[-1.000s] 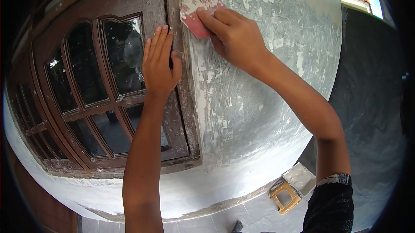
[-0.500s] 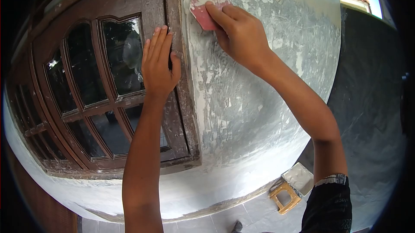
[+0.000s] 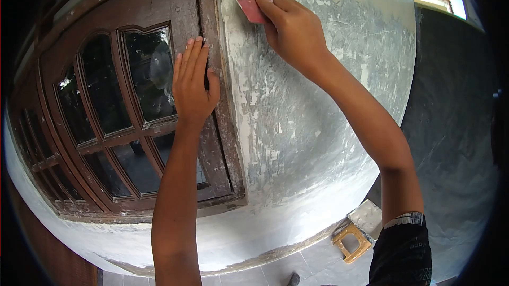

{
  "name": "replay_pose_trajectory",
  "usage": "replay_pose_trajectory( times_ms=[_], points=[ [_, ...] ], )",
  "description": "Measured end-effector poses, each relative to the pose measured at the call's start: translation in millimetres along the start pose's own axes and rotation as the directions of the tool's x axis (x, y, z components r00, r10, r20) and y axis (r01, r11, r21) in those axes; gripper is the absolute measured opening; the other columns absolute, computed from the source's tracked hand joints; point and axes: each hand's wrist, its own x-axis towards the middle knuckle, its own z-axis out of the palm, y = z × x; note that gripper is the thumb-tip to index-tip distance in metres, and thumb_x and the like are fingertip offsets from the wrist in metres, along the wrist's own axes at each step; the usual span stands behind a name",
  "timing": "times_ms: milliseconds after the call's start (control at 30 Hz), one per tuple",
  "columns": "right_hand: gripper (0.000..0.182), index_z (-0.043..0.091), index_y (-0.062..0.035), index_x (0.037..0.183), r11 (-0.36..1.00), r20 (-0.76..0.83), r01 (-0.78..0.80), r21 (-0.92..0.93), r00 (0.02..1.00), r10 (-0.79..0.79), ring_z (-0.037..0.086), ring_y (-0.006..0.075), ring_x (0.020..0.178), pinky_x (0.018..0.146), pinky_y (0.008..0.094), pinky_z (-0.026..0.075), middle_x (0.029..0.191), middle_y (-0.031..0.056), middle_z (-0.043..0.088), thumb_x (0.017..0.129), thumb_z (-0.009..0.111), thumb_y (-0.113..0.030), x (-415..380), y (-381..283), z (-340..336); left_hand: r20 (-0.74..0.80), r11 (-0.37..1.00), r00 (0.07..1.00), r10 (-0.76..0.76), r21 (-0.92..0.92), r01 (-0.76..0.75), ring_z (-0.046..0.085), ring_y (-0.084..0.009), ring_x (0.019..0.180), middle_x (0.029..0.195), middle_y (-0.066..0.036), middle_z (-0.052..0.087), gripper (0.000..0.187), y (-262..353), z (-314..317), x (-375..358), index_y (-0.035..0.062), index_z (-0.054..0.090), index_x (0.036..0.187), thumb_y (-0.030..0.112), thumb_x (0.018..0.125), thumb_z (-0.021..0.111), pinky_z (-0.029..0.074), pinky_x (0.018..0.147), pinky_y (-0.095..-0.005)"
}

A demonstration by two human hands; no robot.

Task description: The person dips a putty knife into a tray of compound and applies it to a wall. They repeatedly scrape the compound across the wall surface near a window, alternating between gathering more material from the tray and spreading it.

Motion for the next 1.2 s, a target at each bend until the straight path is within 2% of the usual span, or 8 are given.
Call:
replay_pose_trajectory(
  times_ms=[233,300,400,500,633,800,967,1200],
  points=[
    [0.052,0.062,-0.0067,0.127,0.994,0.093,-0.033,-0.105,0.995,0.043,0.067,0.0289,0.085,0.069,0.0402,0.058,0.093,0.0077,0.066,0.076,0.070,-0.001,-14,11,23,-0.008,0.999,1.000,0.013,0.037,-0.012,0.047,-0.0314,0.142,0.146,-0.018,0.056,0.046,-1,0,1,-0.0040,0.060,0.133,0.005,0.088,0.055,0.032,0.119,-0.0496],
    [0.042,0.060,0.0044,0.121,0.998,0.173,-0.050,-0.046,0.983,0.058,0.068,0.0277,0.088,0.061,0.0388,0.057,0.090,0.0101,0.066,0.080,0.062,-0.001,-34,-14,14,-0.008,0.999,1.000,0.013,0.035,-0.013,0.047,-0.0313,0.142,0.146,-0.018,0.056,0.046,-1,0,1,-0.0040,0.060,0.133,0.005,0.088,0.055,0.032,0.119,-0.0496],
    [0.047,0.059,0.0041,0.126,0.995,0.272,-0.054,0.086,0.962,0.028,0.068,0.0251,0.086,0.055,0.0372,0.057,0.092,0.0084,0.064,0.080,0.062,-0.001,-66,-55,1,-0.007,0.999,1.000,0.015,0.032,-0.014,0.047,-0.0311,0.142,0.146,-0.018,0.056,0.046,-1,-1,1,-0.0040,0.060,0.133,0.005,0.088,0.055,0.031,0.118,-0.0495],
    [0.042,0.062,0.0004,0.119,0.979,0.116,0.033,0.202,0.992,-0.057,0.067,0.0242,0.082,0.053,0.0356,0.055,0.088,0.0071,0.061,0.077,0.065,-0.001,-63,-72,-4,-0.011,0.999,1.000,0.023,0.024,-0.022,0.047,-0.0309,0.142,0.146,-0.018,0.056,0.046,0,-2,2,-0.0040,0.060,0.133,0.005,0.088,0.056,0.032,0.118,-0.0495],
    [0.036,0.064,-0.0043,0.112,0.994,-0.089,0.006,0.105,0.996,0.003,0.067,0.0274,0.081,0.059,0.0396,0.056,0.082,0.0070,0.063,0.077,0.066,-0.002,2,-22,5,-0.002,0.999,1.000,0.011,0.052,-0.011,0.047,-0.0308,0.142,0.145,-0.018,0.056,0.046,1,-1,2,-0.0039,0.060,0.133,0.005,0.088,0.056,0.032,0.118,-0.0495],
    [0.034,0.064,-0.0020,0.113,0.996,-0.013,0.050,-0.079,0.999,-0.051,0.067,0.0259,0.084,0.059,0.0365,0.057,0.085,0.0069,0.064,0.078,0.064,-0.004,3,13,36,0.007,1.000,1.000,-0.001,0.016,0.001,0.044,-0.0333,0.144,0.148,-0.019,0.054,0.047,0,0,1,-0.0035,0.057,0.135,0.002,0.089,0.053,0.029,0.119,-0.0515],
    [0.038,0.064,-0.0029,0.116,0.993,0.162,0.103,0.055,0.981,-0.110,0.067,0.0203,0.084,0.049,0.0291,0.053,0.087,0.0040,0.060,0.079,0.065,-0.005,-79,-61,6,0.000,1.000,1.000,0.007,0.008,-0.007,0.044,-0.0332,0.144,0.148,-0.019,0.054,0.048,0,-1,1,-0.0035,0.057,0.136,0.002,0.089,0.053,0.029,0.119,-0.0510],
    [0.052,0.066,-0.0074,0.125,0.997,-0.075,0.009,0.073,0.997,-0.003,0.066,0.0285,0.080,0.059,0.0373,0.057,0.089,0.0062,0.063,0.073,0.071,0.000,5,1,14,-0.004,0.998,1.000,0.013,0.055,-0.013,0.047,-0.0319,0.142,0.145,-0.019,0.056,0.047,1,1,1,-0.0043,0.060,0.132,0.004,0.086,0.056,0.032,0.118,-0.0497]
  ],
)
